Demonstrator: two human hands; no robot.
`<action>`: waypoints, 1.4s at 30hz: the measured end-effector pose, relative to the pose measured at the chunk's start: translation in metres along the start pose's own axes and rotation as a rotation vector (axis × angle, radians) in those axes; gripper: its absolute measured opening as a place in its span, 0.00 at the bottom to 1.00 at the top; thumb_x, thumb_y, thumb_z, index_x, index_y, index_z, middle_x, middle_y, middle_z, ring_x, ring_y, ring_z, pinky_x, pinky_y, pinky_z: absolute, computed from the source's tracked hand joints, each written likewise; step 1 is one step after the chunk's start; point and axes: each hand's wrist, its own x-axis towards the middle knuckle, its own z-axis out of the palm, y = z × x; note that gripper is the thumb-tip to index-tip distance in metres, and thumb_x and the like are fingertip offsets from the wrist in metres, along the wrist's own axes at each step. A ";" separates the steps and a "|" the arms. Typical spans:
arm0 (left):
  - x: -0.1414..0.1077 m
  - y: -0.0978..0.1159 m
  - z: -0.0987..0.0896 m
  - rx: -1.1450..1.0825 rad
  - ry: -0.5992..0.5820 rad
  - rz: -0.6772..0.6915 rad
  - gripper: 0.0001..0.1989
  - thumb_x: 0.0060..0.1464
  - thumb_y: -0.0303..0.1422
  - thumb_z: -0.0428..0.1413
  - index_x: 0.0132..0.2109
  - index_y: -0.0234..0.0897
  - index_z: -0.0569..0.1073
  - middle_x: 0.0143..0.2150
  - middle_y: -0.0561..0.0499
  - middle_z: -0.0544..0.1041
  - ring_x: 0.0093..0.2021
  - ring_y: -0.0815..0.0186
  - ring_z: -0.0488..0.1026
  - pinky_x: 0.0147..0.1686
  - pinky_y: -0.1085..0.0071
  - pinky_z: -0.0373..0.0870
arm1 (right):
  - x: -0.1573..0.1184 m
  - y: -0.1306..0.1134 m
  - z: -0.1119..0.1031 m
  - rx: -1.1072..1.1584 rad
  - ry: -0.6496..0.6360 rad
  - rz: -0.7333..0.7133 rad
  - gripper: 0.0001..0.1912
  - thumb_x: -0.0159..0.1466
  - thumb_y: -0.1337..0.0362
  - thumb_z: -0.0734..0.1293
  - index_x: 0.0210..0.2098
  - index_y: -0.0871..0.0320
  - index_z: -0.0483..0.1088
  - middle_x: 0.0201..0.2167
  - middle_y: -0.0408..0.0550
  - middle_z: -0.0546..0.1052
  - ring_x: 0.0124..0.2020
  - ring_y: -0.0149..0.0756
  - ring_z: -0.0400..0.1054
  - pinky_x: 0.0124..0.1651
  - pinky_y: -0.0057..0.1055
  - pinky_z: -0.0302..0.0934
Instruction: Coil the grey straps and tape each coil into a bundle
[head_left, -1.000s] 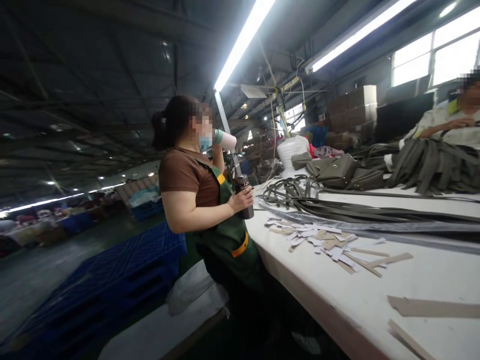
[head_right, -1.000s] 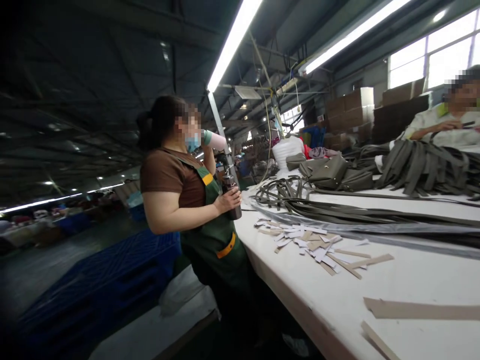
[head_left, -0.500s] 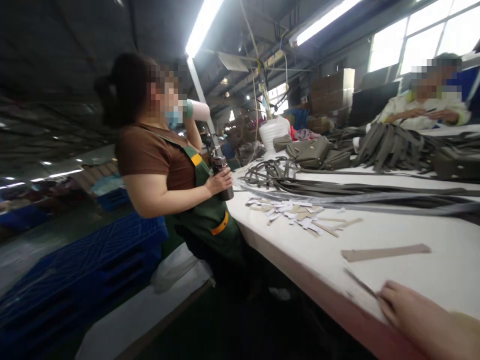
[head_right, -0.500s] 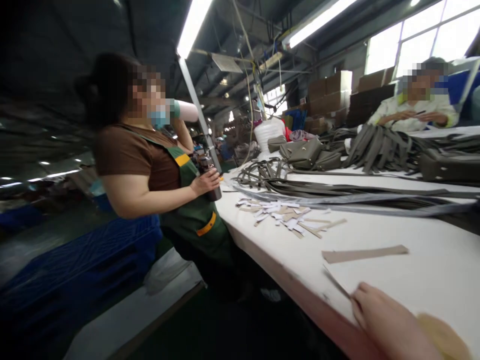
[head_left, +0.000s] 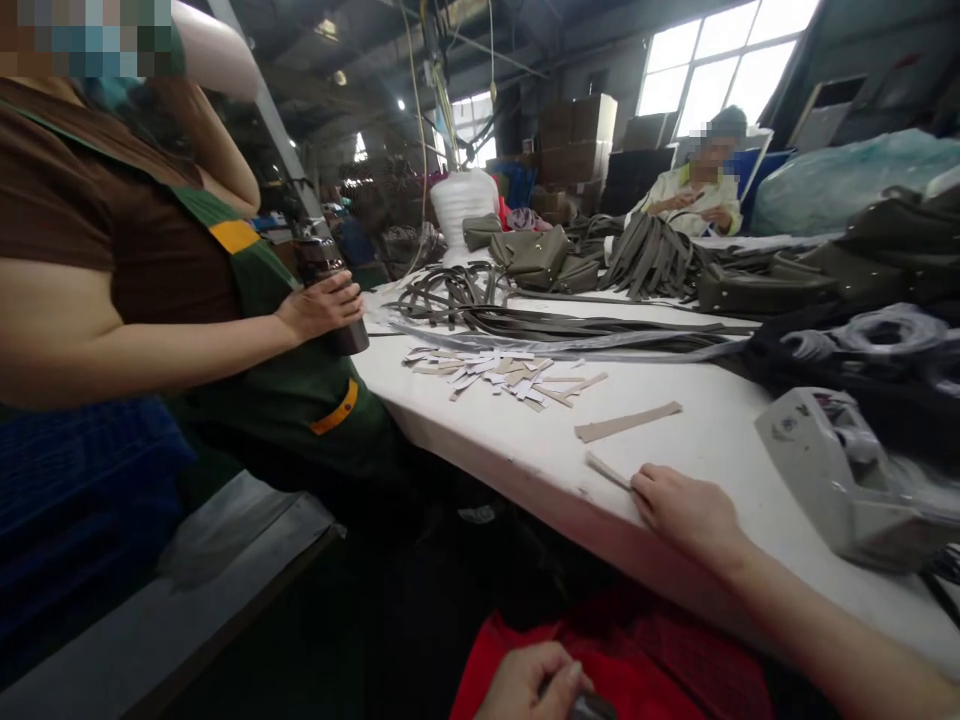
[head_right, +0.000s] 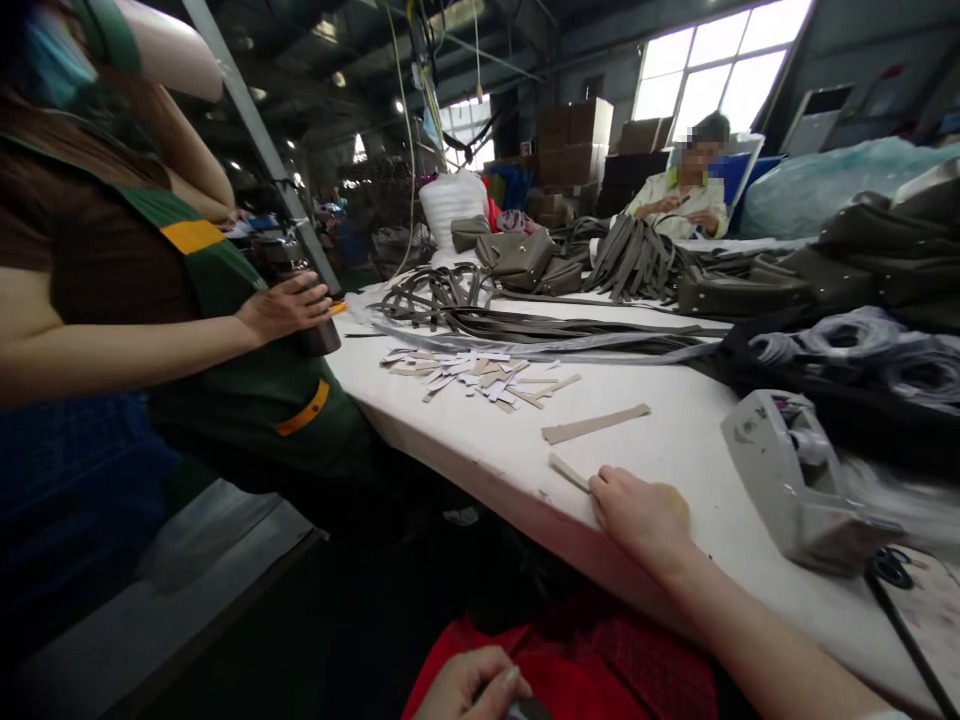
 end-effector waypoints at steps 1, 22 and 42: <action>0.000 0.004 0.000 -0.005 -0.003 0.029 0.28 0.58 0.54 0.46 0.41 0.36 0.80 0.36 0.47 0.80 0.37 0.62 0.74 0.36 0.73 0.66 | -0.003 0.003 0.002 0.030 -0.005 -0.013 0.14 0.68 0.62 0.57 0.39 0.55 0.74 0.41 0.51 0.76 0.40 0.39 0.71 0.38 0.32 0.61; -0.007 0.023 0.002 -0.060 0.032 0.086 0.25 0.60 0.49 0.46 0.37 0.33 0.78 0.33 0.48 0.78 0.34 0.64 0.73 0.34 0.74 0.64 | -0.019 0.016 0.015 0.020 0.166 -0.093 0.17 0.69 0.64 0.58 0.38 0.54 0.79 0.36 0.49 0.79 0.36 0.37 0.72 0.39 0.32 0.59; -0.021 0.030 0.001 -0.251 -0.001 0.134 0.24 0.61 0.49 0.47 0.39 0.32 0.77 0.36 0.47 0.79 0.37 0.64 0.74 0.37 0.73 0.67 | -0.088 -0.062 -0.019 0.748 -0.072 -0.204 0.12 0.68 0.59 0.59 0.37 0.54 0.74 0.32 0.45 0.79 0.32 0.34 0.71 0.36 0.27 0.64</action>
